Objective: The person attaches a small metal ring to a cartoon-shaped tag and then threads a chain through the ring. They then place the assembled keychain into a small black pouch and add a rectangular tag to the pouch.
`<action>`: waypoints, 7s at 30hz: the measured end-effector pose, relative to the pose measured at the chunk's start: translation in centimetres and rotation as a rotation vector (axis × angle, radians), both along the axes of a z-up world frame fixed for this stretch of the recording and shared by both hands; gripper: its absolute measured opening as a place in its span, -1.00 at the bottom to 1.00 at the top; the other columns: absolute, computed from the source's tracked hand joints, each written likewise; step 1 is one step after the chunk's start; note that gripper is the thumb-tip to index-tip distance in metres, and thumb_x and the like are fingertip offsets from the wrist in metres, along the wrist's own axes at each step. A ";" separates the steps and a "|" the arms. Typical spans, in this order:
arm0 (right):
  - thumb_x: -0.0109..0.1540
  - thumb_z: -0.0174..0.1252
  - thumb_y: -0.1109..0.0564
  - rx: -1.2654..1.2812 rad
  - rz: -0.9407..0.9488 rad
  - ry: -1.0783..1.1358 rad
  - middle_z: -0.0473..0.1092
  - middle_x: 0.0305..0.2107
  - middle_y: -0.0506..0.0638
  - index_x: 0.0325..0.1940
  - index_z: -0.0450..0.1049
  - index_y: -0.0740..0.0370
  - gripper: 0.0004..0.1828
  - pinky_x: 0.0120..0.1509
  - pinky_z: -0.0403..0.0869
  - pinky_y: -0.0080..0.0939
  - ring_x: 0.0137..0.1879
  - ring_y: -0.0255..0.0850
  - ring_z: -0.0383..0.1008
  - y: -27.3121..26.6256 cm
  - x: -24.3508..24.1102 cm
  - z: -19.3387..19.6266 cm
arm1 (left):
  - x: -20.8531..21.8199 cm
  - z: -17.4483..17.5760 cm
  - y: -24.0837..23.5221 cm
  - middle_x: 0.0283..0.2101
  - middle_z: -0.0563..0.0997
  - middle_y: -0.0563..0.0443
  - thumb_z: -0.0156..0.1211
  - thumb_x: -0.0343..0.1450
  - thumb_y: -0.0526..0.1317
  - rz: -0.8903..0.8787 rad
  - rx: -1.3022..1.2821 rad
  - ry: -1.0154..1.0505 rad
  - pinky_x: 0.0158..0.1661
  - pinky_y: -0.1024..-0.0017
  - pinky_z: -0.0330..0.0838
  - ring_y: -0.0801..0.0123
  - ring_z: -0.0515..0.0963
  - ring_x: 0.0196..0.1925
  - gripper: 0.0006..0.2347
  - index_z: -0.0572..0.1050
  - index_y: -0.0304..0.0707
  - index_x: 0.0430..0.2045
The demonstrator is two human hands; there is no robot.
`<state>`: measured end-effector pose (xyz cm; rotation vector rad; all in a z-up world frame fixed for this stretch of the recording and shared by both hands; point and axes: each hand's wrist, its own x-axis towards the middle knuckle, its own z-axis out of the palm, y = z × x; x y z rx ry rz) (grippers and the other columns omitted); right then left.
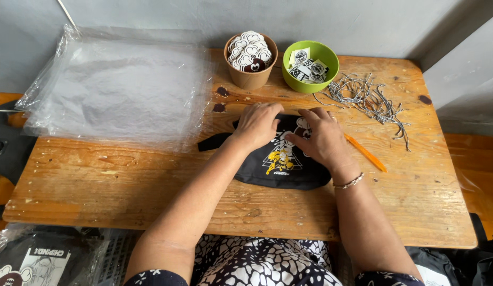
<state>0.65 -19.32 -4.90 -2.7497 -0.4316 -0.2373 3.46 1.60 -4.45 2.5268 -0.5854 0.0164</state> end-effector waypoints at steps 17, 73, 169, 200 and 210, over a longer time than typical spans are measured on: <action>0.20 0.24 -0.22 -0.131 -0.023 0.133 0.28 0.24 0.15 0.38 0.37 0.03 -0.30 0.40 0.35 0.28 0.41 0.18 0.29 1.9 -1.0 0.8 | -5.4 4.3 0.1 0.55 -0.08 -0.35 -0.28 0.56 -0.02 0.005 0.416 0.215 0.40 -0.19 -0.69 -0.12 -0.24 0.60 -0.45 0.08 -0.43 0.41; 0.23 0.26 0.38 1.419 -0.055 0.412 0.52 -0.43 0.14 -0.23 0.46 0.43 -0.91 -0.29 0.73 -0.18 -0.35 -0.15 0.66 -0.4 10.3 4.9 | 11.0 1.4 -2.7 -0.34 0.68 -0.25 0.44 0.16 -0.50 -0.056 -1.096 0.580 -0.35 0.33 0.73 0.27 0.70 -0.32 -0.67 0.56 -0.65 -0.21; 0.14 0.32 0.26 0.338 0.323 0.385 0.56 -0.45 0.09 -0.26 0.65 0.20 -0.90 -0.18 0.57 -0.02 -0.23 0.03 0.61 6.6 -5.9 3.4 | -10.8 0.5 8.9 -0.23 0.50 -0.22 0.48 0.20 -0.18 0.282 -0.328 0.362 -0.16 0.18 0.53 -0.12 0.61 -0.11 -0.68 0.47 -0.32 -0.34; 0.05 0.39 0.23 0.172 0.310 0.544 0.52 -0.55 0.02 -0.26 0.65 0.11 -0.82 -0.21 0.56 -0.06 -0.31 -0.05 0.58 5.1 -5.4 1.4 | -11.5 -0.1 7.2 -0.02 0.40 -0.25 0.51 0.20 -0.23 0.330 -0.340 0.492 -0.09 0.12 0.56 -0.26 0.58 0.04 -0.52 0.34 -0.24 -0.10; 0.04 0.45 0.14 0.155 0.304 0.527 0.46 -0.61 -0.04 -0.33 0.67 0.07 -0.86 -0.20 0.55 -0.09 -0.35 -0.10 0.56 5.4 -5.4 1.8 | -11.6 -0.3 6.3 -0.01 0.38 -0.22 0.52 0.17 -0.23 0.385 -0.322 0.475 -0.09 0.09 0.59 -0.30 0.59 0.03 -0.52 0.32 -0.21 -0.15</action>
